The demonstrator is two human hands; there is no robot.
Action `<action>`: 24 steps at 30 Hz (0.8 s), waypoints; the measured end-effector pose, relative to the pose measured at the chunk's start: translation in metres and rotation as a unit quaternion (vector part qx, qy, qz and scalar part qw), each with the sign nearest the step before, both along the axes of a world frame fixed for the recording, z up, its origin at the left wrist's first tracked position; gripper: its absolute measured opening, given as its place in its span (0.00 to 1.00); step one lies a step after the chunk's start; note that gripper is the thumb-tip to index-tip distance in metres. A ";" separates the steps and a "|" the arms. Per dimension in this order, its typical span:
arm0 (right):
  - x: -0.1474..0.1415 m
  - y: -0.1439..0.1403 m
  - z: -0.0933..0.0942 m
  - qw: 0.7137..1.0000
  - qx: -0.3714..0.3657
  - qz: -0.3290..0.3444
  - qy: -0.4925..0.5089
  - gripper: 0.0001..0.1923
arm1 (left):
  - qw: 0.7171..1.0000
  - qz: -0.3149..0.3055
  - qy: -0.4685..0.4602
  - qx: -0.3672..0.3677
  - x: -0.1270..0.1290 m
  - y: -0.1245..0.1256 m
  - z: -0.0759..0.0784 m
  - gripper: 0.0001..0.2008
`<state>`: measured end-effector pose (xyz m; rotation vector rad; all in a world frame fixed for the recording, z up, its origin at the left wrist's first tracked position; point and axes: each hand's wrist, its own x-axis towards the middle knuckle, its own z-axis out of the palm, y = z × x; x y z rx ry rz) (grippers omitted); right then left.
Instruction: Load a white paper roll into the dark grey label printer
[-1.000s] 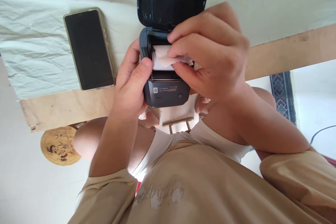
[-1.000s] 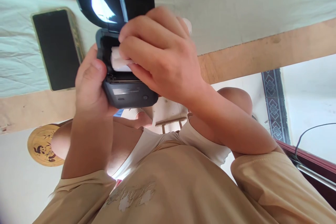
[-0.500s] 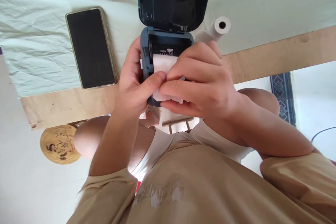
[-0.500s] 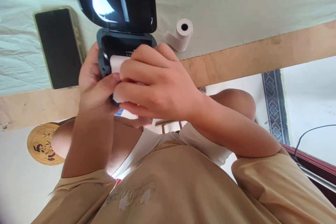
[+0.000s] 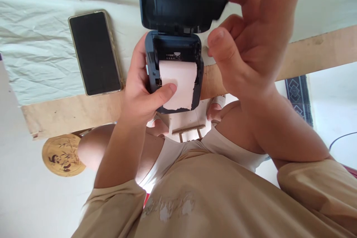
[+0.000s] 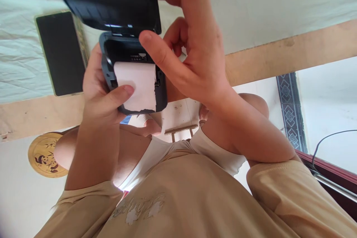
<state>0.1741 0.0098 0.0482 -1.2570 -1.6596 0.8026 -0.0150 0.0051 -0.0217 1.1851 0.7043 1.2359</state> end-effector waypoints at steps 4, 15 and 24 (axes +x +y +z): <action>0.000 0.003 -0.004 0.993 0.106 0.050 -0.002 0.10 | 0.998 -0.019 0.040 0.036 -0.004 0.007 -0.007 0.46; 0.007 0.009 -0.024 0.978 0.147 0.149 0.013 0.11 | 0.997 -0.053 0.031 0.043 -0.006 0.002 -0.007 0.53; 0.015 0.009 -0.024 0.970 0.132 0.180 -0.100 0.10 | 0.998 -0.050 -0.018 -0.014 0.000 -0.004 0.006 0.45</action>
